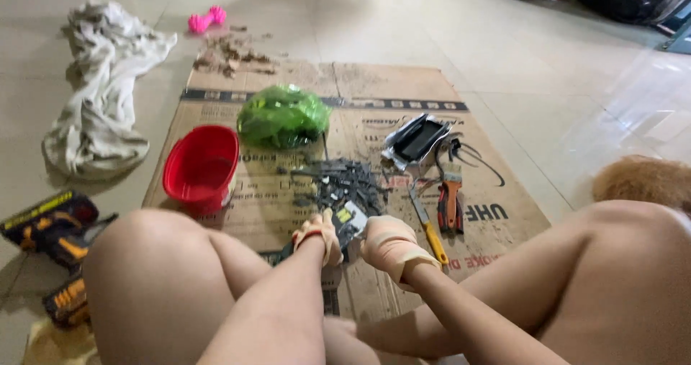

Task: Disassembling a small electronic component, likely an optical drive assembly, using a screwdriver while sitting on the floor.

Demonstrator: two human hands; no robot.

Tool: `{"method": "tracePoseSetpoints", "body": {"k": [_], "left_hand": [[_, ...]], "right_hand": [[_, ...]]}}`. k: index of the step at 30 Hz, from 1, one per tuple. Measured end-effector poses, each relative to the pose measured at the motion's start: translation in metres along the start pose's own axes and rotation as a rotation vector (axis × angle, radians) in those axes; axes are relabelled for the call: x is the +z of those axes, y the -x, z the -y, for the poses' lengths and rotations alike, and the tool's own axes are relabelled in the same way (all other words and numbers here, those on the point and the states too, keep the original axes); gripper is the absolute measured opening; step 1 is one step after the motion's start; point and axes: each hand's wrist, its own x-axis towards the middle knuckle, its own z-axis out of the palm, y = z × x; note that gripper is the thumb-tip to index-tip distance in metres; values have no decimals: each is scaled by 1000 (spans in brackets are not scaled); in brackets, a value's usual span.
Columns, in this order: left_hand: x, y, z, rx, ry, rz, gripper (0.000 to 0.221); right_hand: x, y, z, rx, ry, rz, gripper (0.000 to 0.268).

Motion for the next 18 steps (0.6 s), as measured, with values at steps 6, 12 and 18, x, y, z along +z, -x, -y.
{"method": "tracePoseSetpoints", "body": {"k": [6,12,18], "left_hand": [[-28,54,-5,-22,177,3,109],[1,7,-1,-3,-83,-33,102],[-7,29,-10,-22,-94,-13,96]], "right_hand": [[-60,63,55,22,-56,165,31],[-56,-13,-4,-268,46,60,16],[-35,-44,27,-286,412,41,28]]}}
